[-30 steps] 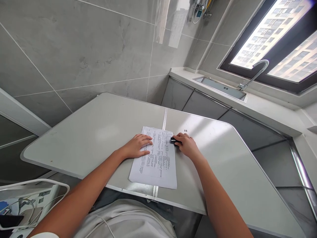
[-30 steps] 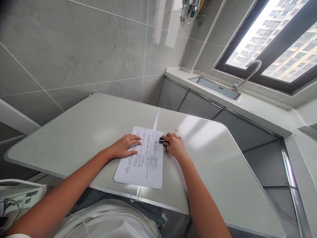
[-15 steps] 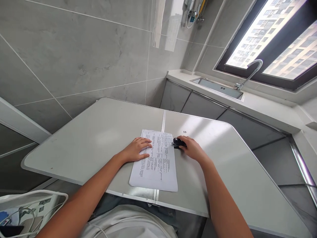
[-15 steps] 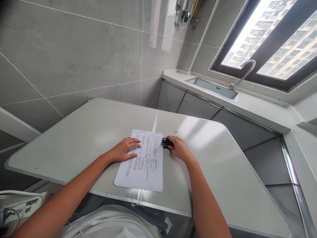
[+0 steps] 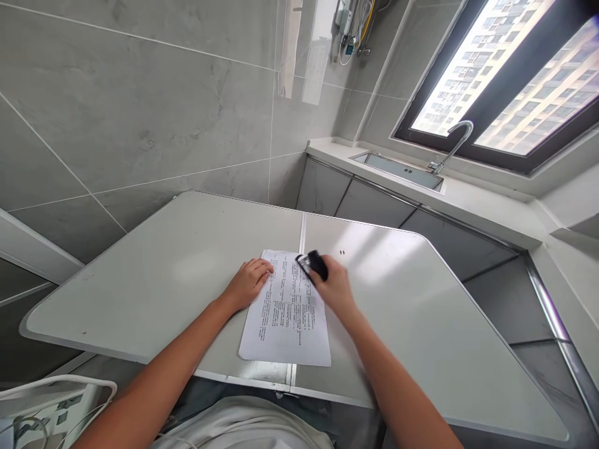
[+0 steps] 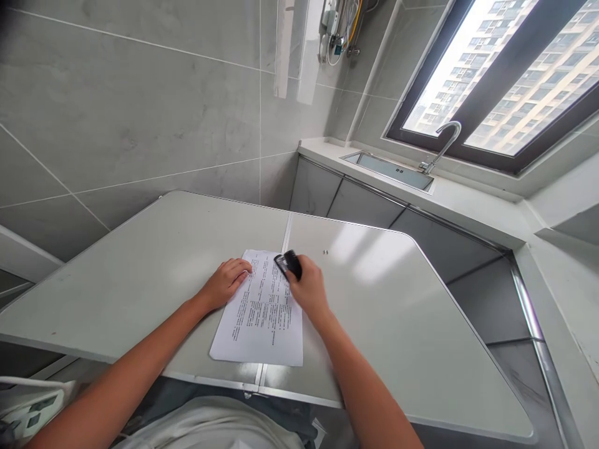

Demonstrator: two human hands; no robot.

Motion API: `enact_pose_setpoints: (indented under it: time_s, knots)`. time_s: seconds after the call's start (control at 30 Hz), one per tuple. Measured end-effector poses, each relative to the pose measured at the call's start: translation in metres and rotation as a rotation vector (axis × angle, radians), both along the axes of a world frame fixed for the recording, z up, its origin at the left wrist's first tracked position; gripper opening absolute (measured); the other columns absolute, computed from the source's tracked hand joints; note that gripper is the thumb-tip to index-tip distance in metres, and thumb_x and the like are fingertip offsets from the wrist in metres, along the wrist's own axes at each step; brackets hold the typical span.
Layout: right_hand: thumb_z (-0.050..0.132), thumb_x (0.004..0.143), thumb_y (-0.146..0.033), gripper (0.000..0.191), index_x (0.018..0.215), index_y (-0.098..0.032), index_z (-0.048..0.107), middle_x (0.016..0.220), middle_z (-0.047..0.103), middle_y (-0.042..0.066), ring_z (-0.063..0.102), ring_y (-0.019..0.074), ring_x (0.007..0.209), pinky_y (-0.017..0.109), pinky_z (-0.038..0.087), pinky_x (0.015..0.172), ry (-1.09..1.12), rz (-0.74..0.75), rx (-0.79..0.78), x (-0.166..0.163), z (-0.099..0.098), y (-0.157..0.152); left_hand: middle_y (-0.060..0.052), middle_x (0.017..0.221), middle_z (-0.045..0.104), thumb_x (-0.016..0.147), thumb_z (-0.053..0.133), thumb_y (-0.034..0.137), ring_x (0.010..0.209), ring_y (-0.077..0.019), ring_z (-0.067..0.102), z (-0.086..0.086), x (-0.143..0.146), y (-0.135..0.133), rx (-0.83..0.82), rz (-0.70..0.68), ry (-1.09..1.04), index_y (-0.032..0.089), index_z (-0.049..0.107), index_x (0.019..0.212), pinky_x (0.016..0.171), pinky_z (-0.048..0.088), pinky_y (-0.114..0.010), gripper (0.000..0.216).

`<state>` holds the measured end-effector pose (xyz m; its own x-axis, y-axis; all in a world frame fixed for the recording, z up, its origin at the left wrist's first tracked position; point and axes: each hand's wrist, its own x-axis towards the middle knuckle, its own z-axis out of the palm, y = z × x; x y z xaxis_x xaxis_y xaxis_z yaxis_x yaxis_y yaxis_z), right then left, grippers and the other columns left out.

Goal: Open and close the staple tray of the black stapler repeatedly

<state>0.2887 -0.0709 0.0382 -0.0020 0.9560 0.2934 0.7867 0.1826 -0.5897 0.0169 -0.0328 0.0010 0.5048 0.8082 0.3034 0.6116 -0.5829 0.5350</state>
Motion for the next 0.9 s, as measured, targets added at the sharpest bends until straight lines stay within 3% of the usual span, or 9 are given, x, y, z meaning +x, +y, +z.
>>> enact_pose_setpoints:
  time_s: [0.13, 0.3, 0.43, 0.7, 0.9]
  knots:
    - [0.062, 0.086, -0.022, 0.016, 0.101, -0.025, 0.056, 0.099, 0.068, 0.005, 0.062, 0.0236, 0.089, 0.034, 0.046, 0.077, 0.039, 0.182, -0.103, -0.055, -0.007, -0.016, -0.007, 0.1, 0.067, 0.102, 0.038, 0.021, 0.098, -0.0235, 0.059, 0.003, -0.006, 0.005, 0.033, 0.253, -0.112, 0.022, 0.064, 0.096, 0.092, 0.046, -0.04, 0.027]
    - [0.059, 0.082, -0.016, 0.017, 0.095, -0.025, 0.05, 0.097, 0.062, 0.003, 0.058, 0.0216, 0.088, 0.032, 0.044, 0.076, 0.042, 0.226, -0.152, -0.07, -0.02, -0.023, -0.005, 0.094, 0.064, 0.101, 0.039, 0.022, 0.093, -0.0224, 0.058, 0.002, -0.011, 0.009, 0.012, 0.314, -0.171, 0.022, 0.061, 0.088, 0.086, 0.046, -0.036, 0.025]
    - [0.057, 0.081, -0.016, 0.02, 0.098, -0.024, 0.049, 0.097, 0.061, 0.003, 0.057, 0.0214, 0.088, 0.032, 0.044, 0.076, 0.057, 0.207, -0.182, -0.041, -0.02, -0.028, -0.005, 0.093, 0.063, 0.1, 0.04, 0.023, 0.09, -0.0213, 0.058, 0.0, -0.009, 0.009, -0.026, 0.287, -0.175, 0.022, 0.061, 0.087, 0.081, 0.046, -0.034, 0.024]
    - [0.056, 0.086, -0.026, 0.017, 0.103, -0.025, 0.053, 0.097, 0.065, 0.002, 0.06, 0.023, 0.087, 0.035, 0.046, 0.076, 0.093, 0.092, -0.251, 0.052, -0.017, -0.06, -0.005, 0.094, 0.062, 0.101, 0.04, 0.026, 0.083, -0.02, 0.056, -0.002, -0.008, 0.008, -0.101, 0.267, -0.187, 0.022, 0.062, 0.088, 0.071, 0.045, -0.033, 0.026]
    - [0.056, 0.087, -0.03, 0.017, 0.103, -0.026, 0.054, 0.097, 0.067, 0.001, 0.061, 0.0233, 0.087, 0.035, 0.047, 0.076, 0.08, 0.053, -0.289, 0.07, -0.022, -0.065, -0.005, 0.093, 0.062, 0.1, 0.04, 0.024, 0.085, -0.0206, 0.057, -0.006, -0.007, 0.009, -0.093, 0.262, -0.168, 0.023, 0.062, 0.086, 0.073, 0.046, -0.033, 0.026]
